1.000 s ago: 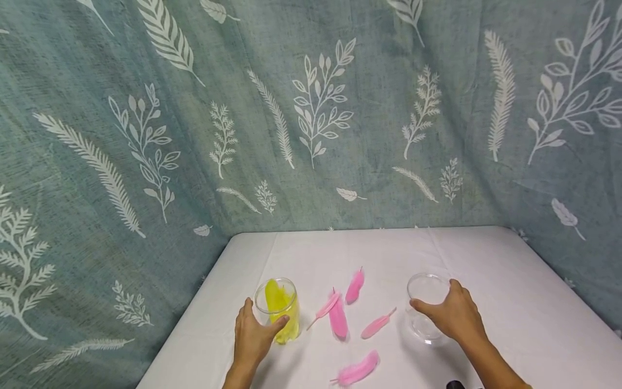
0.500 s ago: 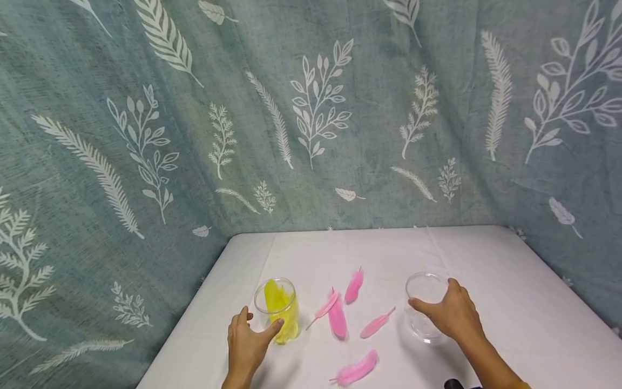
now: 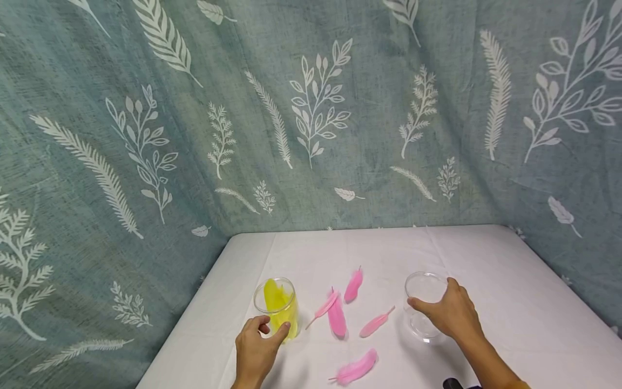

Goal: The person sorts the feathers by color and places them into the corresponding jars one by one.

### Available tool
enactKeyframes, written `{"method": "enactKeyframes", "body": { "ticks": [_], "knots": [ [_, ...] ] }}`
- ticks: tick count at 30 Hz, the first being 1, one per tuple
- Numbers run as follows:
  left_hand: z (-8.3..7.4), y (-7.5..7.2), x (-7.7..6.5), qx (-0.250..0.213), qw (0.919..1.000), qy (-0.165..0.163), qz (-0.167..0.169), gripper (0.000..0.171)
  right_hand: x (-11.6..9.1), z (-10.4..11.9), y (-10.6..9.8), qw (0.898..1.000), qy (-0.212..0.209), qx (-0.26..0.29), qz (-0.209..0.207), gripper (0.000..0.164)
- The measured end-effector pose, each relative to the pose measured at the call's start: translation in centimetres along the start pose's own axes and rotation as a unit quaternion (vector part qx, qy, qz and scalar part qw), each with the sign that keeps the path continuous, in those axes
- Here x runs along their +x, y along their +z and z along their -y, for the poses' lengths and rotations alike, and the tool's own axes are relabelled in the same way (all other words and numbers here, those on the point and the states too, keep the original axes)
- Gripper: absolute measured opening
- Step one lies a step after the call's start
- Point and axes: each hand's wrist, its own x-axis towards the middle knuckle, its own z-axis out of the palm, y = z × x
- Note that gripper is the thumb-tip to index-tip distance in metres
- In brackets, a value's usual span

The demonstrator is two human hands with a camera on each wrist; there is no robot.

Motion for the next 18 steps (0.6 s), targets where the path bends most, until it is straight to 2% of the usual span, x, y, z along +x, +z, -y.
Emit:
{"method": "enactKeyframes", "body": {
  "ticks": [10, 18],
  "knots": [
    [-0.7, 1.5, -0.6, -0.005, 0.9966, 0.027, 0.077, 0.048, 0.1, -0.1, 0.0, 1.000, -0.001, -0.001, -0.004, 0.126],
    [-0.8, 2.8, -1.2, -0.004, 0.9880, 0.034, 0.151, 0.041, 0.0, 0.0, -0.1, 1.000, 0.001, 0.004, -0.002, 0.126]
  ]
}}
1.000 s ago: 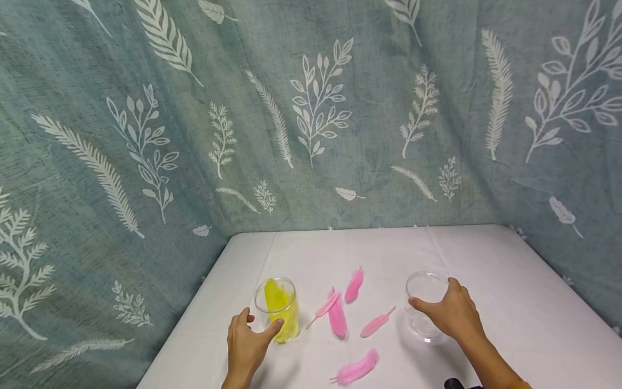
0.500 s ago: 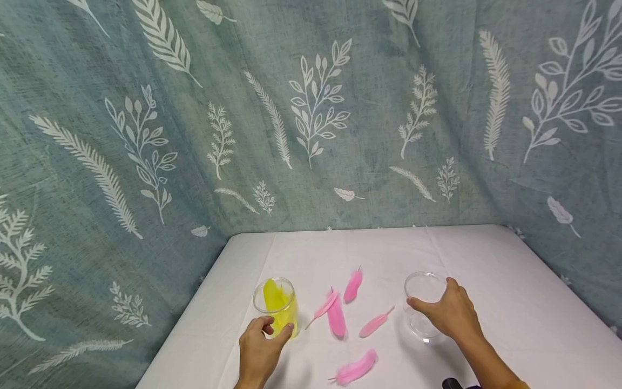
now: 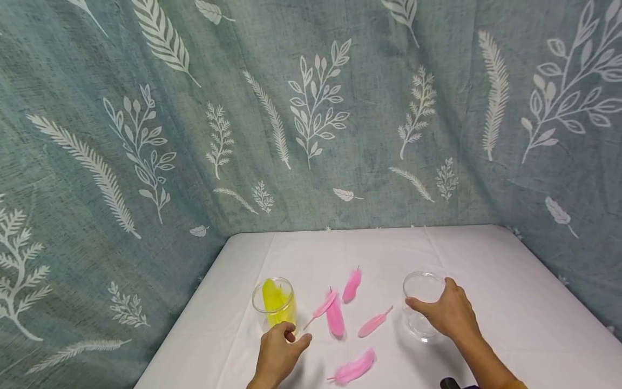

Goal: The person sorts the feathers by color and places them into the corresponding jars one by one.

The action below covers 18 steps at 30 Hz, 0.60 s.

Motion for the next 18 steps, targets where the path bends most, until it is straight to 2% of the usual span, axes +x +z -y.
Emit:
{"method": "enactKeyframes", "body": {
  "ticks": [7, 13, 18],
  "knots": [
    [-0.4, 0.8, -0.3, -0.002, 0.9968, 0.008, 0.080, 0.039, -0.1, 0.0, 0.0, 1.000, 0.003, 0.000, 0.001, 0.126],
    [-0.5, 1.8, -0.4, 0.012, 0.9943, 0.019, 0.104, 0.038, -0.1, 0.0, 0.0, 1.000, -0.001, -0.004, 0.001, 0.126],
    [-0.4, 2.6, -0.5, 0.013, 0.9912, 0.016, 0.131, 0.040, -0.1, 0.0, 0.0, 1.000, 0.001, -0.005, 0.000, 0.126]
  ]
}}
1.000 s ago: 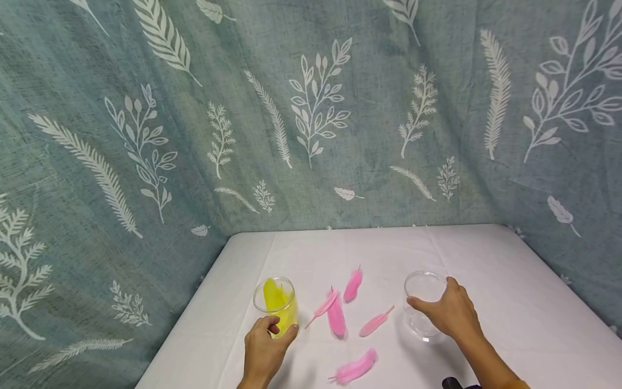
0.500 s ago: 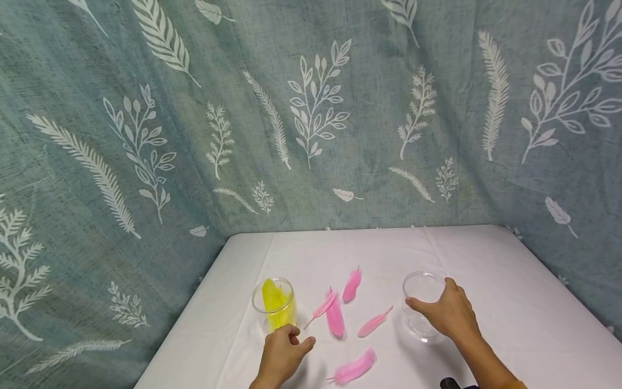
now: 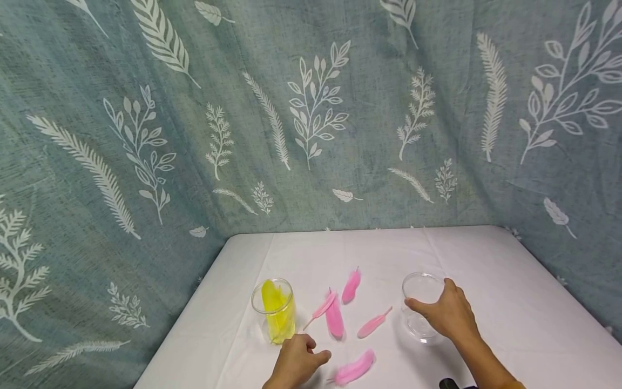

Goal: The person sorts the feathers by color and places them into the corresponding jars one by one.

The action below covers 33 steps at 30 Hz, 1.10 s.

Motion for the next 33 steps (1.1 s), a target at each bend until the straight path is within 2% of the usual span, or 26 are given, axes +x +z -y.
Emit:
{"method": "enactKeyframes", "body": {
  "ticks": [9, 14, 18, 24, 33],
  "knots": [
    [-0.4, 1.2, -0.1, 0.019, 0.9974, -0.029, 0.063, 0.037, -0.1, 0.1, 0.1, 1.000, 0.001, 0.002, -0.002, 0.127],
    [-0.7, 1.5, -0.1, 0.021, 0.9953, -0.041, 0.085, 0.036, -0.1, 0.1, 0.1, 1.000, 0.004, 0.003, -0.002, 0.127],
    [-1.0, 1.5, -0.3, 0.026, 0.9941, -0.038, 0.098, 0.032, -0.2, 0.1, 0.1, 1.000, 0.007, 0.003, -0.002, 0.127],
    [-0.8, 1.8, -0.3, 0.037, 0.9933, -0.029, 0.105, 0.022, -0.1, 0.1, 0.1, 1.000, 0.007, 0.004, 0.000, 0.127],
    [-0.6, 2.0, -0.1, 0.072, 0.9930, 0.001, 0.094, 0.020, -0.2, 0.2, 0.2, 1.000, 0.009, 0.006, -0.004, 0.127]
  ]
}}
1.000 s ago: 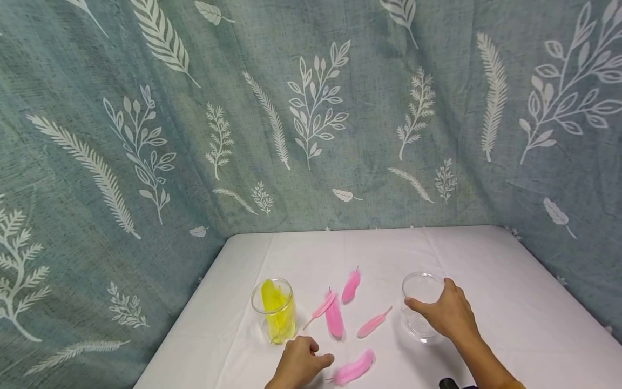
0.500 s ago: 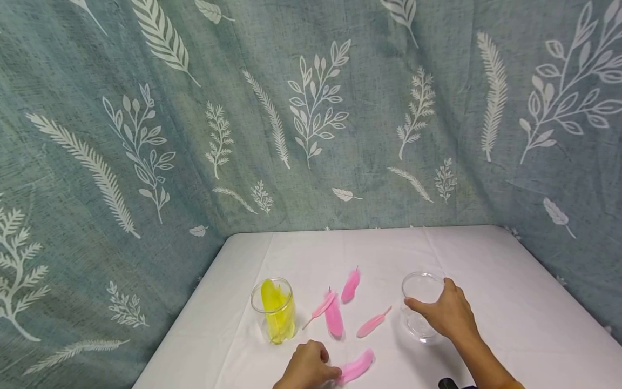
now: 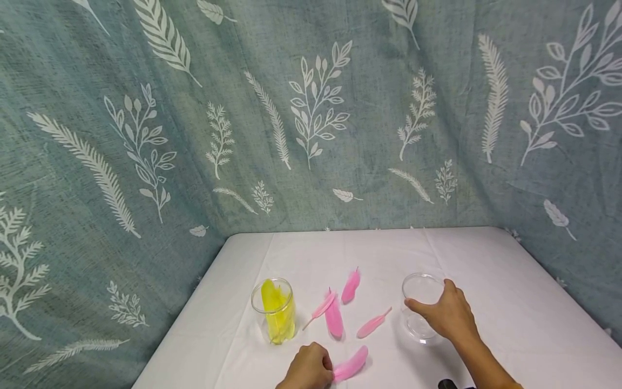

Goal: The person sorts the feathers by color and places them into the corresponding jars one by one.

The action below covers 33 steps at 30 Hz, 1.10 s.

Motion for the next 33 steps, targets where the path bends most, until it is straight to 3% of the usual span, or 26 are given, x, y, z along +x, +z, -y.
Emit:
{"method": "enactKeyframes", "body": {
  "ticks": [10, 16, 20, 25, 33],
  "knots": [
    [-0.1, 0.0, -0.2, 0.027, 0.9996, 0.002, 0.011, 0.014, 0.0, -0.2, 0.0, 1.000, -0.002, 0.004, 0.002, 0.127],
    [-0.4, -0.5, -0.1, 0.023, 0.9996, 0.014, -0.001, 0.015, 0.1, -0.2, 0.0, 1.000, -0.002, 0.006, 0.002, 0.128],
    [-0.7, -1.1, 0.0, 0.005, 0.9987, 0.042, -0.028, 0.014, 0.1, -0.2, 0.0, 1.000, -0.001, 0.006, 0.000, 0.128],
    [-1.2, -1.8, 0.4, -0.024, 0.9928, 0.078, -0.087, 0.021, 0.2, -0.1, 0.0, 1.000, -0.005, 0.005, -0.006, 0.127],
    [-2.6, -3.1, 1.4, -0.087, 0.9787, 0.075, -0.170, 0.022, 0.2, -0.2, -0.2, 1.000, -0.007, 0.009, 0.006, 0.127]
  ]
}}
